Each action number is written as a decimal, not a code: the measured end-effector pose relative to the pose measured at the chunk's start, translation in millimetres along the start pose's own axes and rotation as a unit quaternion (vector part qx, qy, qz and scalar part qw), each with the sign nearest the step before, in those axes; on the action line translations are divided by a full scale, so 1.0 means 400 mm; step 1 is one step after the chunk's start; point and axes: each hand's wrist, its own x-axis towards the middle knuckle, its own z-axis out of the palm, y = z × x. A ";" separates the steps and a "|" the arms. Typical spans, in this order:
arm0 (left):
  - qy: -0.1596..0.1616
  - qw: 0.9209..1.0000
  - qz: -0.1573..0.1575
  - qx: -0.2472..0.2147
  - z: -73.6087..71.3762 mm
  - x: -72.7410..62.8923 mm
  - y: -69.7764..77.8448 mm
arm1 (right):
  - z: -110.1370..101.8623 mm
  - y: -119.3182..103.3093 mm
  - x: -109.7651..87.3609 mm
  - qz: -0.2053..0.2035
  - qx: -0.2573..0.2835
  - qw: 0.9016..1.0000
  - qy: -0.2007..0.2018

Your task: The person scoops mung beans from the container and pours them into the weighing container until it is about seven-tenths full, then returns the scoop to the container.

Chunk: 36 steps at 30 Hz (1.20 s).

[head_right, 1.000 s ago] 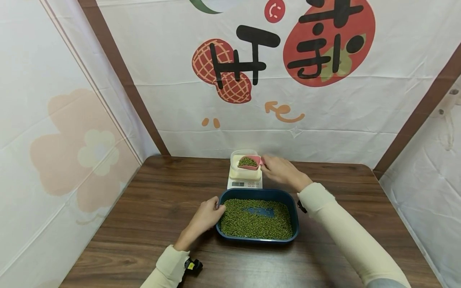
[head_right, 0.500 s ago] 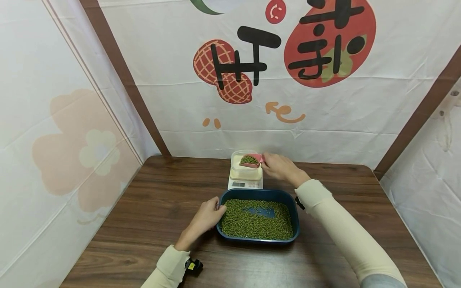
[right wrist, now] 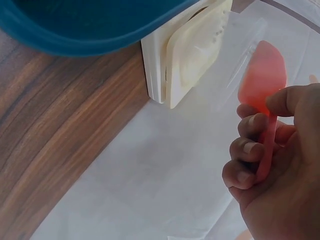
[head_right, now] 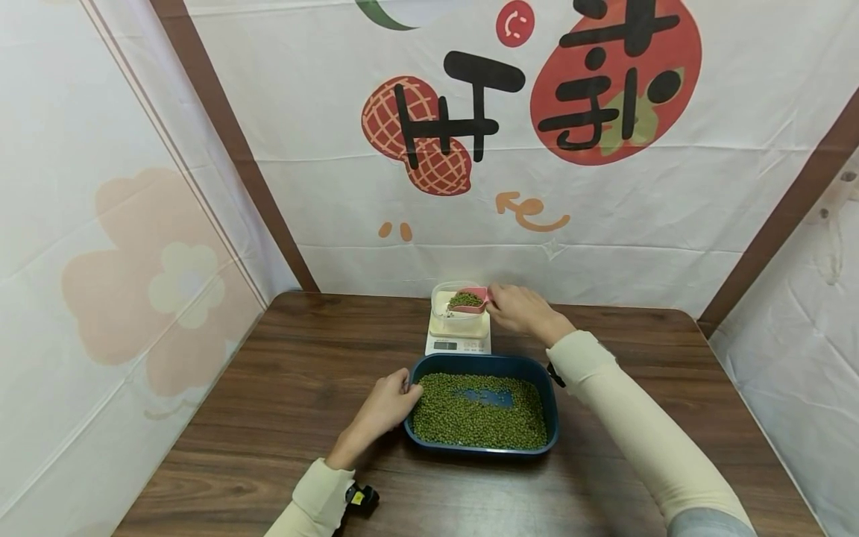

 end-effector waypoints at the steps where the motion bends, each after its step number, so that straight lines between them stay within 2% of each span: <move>1: 0.001 1.000 0.002 0.001 0.001 0.001 -0.001 | -0.001 0.000 0.000 0.000 -0.003 1.000 -0.001; 10: 0.003 1.000 0.006 0.002 0.002 0.001 -0.003 | -0.011 -0.005 0.005 -0.007 -0.021 1.000 -0.001; 16: 0.016 0.999 0.036 -0.006 0.004 0.002 -0.012 | -0.014 -0.002 0.009 -0.009 -0.042 0.999 -0.002; 19: 0.012 0.999 0.032 -0.010 0.005 0.003 -0.014 | -0.014 0.001 0.011 -0.010 -0.052 0.999 -0.002; 20: 0.008 1.000 0.021 -0.015 0.001 0.002 -0.007 | -0.014 0.001 0.012 -0.010 -0.056 0.998 -0.004; 29: -0.002 1.000 -0.001 -0.001 0.000 0.002 0.000 | -0.019 0.006 0.014 -0.004 -0.069 0.997 -0.016; 36: -0.004 1.000 -0.003 -0.003 0.000 0.003 -0.004 | -0.026 -0.001 0.018 0.000 -0.080 0.997 -0.020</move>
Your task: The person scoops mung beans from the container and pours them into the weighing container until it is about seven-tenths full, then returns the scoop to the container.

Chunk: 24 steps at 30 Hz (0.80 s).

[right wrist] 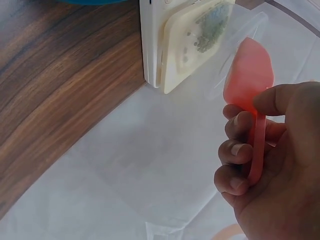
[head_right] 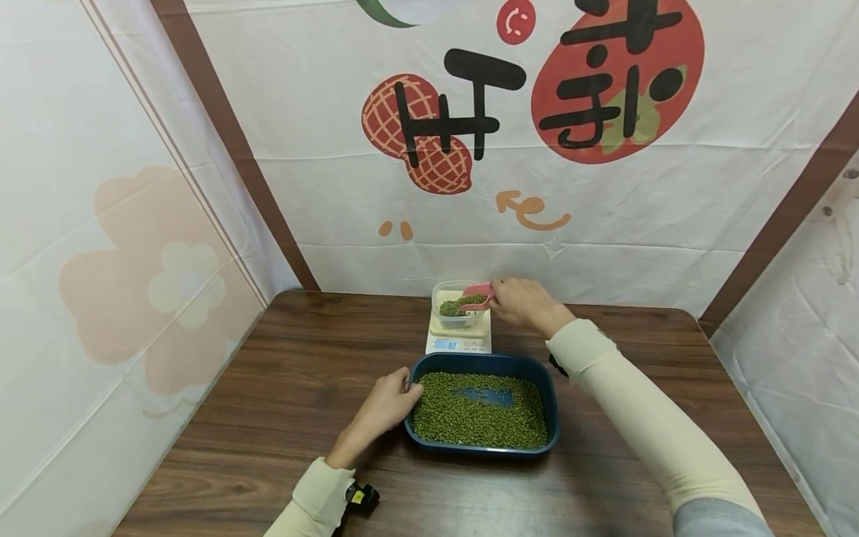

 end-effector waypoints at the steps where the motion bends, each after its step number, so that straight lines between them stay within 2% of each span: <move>1: 0.000 1.000 0.001 -0.001 0.000 -0.001 0.000 | -0.002 -0.001 0.000 0.001 -0.001 1.000 -0.002; 5: 0.004 1.000 0.012 -0.006 0.001 -0.002 -0.001 | -0.009 -0.004 0.001 0.003 -0.008 1.000 -0.009; 6: 0.009 0.999 0.031 -0.007 0.007 0.003 -0.016 | -0.011 -0.005 0.001 0.002 -0.010 1.000 -0.010; 9: 0.011 0.999 0.038 -0.009 0.008 0.003 -0.017 | -0.015 -0.006 0.001 0.002 -0.018 1.000 -0.008; 12: 0.009 1.000 0.030 -0.006 0.007 0.004 -0.014 | -0.020 -0.006 0.001 -0.005 -0.025 1.000 -0.003; 13: 0.005 1.000 0.011 -0.003 0.002 0.000 0.002 | -0.021 -0.006 0.000 -0.008 -0.027 1.000 -0.001; 16: 0.001 1.000 0.003 0.005 0.001 0.002 0.004 | -0.022 -0.006 0.000 -0.011 -0.032 0.999 0.001; 24: -0.003 1.000 0.003 0.010 -0.003 0.002 0.008 | -0.019 -0.009 0.002 -0.004 -0.042 0.999 -0.001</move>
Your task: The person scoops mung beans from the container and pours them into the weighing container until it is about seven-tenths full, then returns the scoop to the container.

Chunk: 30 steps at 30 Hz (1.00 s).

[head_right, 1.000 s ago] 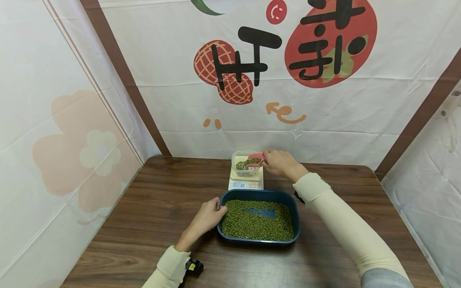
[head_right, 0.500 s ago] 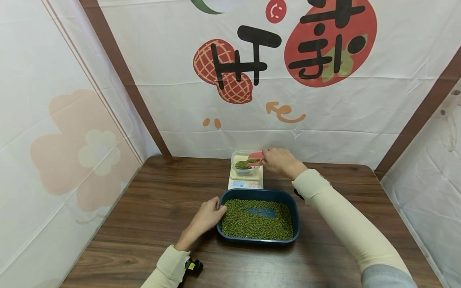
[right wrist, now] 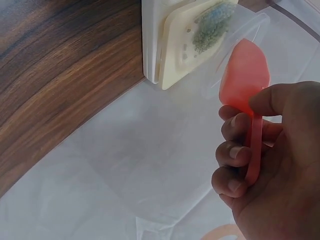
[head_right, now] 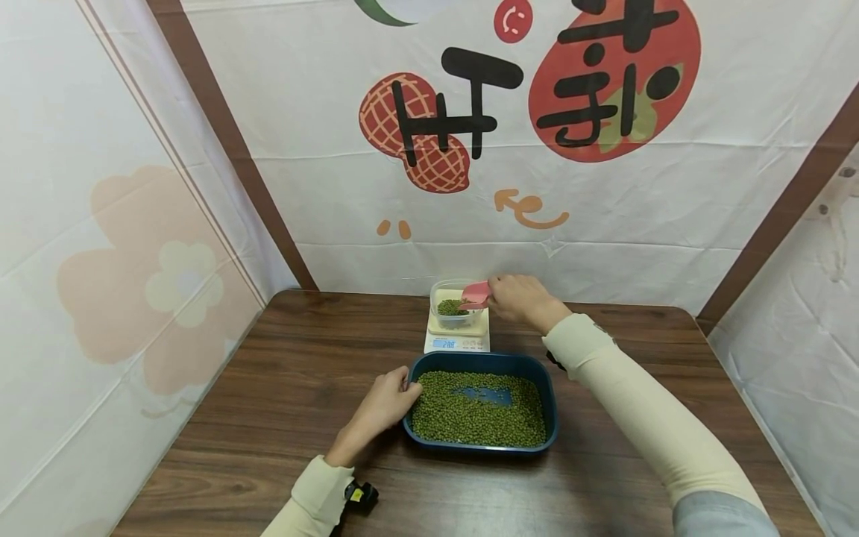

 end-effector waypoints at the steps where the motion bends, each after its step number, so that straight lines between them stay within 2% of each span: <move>1: 0.001 1.000 0.001 0.001 -0.001 0.000 0.001 | -0.001 0.000 0.000 -0.001 0.000 1.000 0.000; 17: -0.015 1.000 0.008 -0.001 -0.003 0.002 0.003 | -0.001 0.008 -0.005 -0.007 -0.017 1.000 0.014; 30: -0.023 1.000 0.002 -0.012 -0.004 0.002 -0.003 | -0.003 0.016 -0.042 -0.018 0.010 0.998 0.052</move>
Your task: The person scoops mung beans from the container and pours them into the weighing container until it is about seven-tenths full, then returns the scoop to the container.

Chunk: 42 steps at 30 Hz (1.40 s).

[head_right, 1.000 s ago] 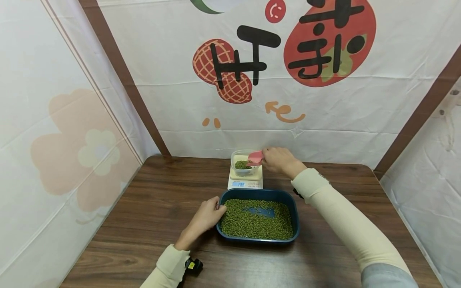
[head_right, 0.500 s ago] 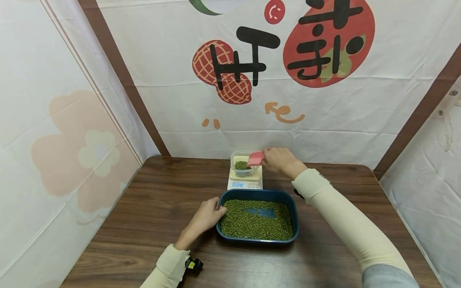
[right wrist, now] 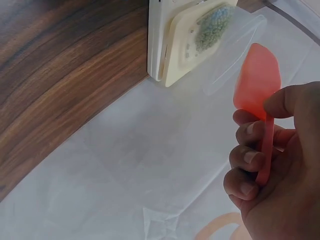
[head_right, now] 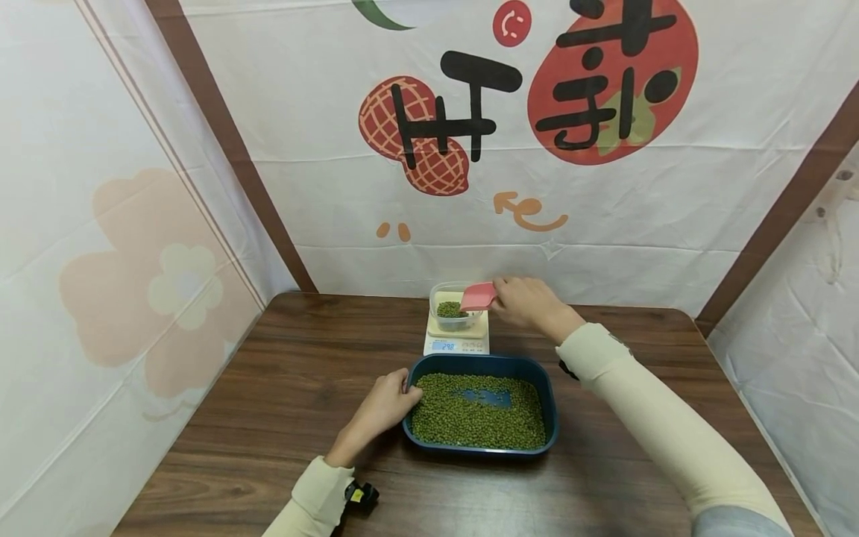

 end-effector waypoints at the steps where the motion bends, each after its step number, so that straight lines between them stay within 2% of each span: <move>1: 0.000 1.000 -0.001 -0.001 0.000 0.000 0.000 | -0.001 0.000 -0.005 0.001 0.002 1.000 0.001; 18: -0.003 1.000 0.000 0.000 0.005 -0.002 -0.003 | -0.023 -0.040 -0.123 -0.060 -0.007 0.997 0.047; 33: -0.005 1.000 -0.001 -0.003 0.006 -0.001 -0.001 | -0.026 -0.065 -0.229 -0.077 -0.014 0.997 0.021; 42: -0.006 1.000 0.002 -0.010 0.001 -0.002 -0.001 | -0.024 -0.063 -0.282 -0.065 -0.012 0.997 0.028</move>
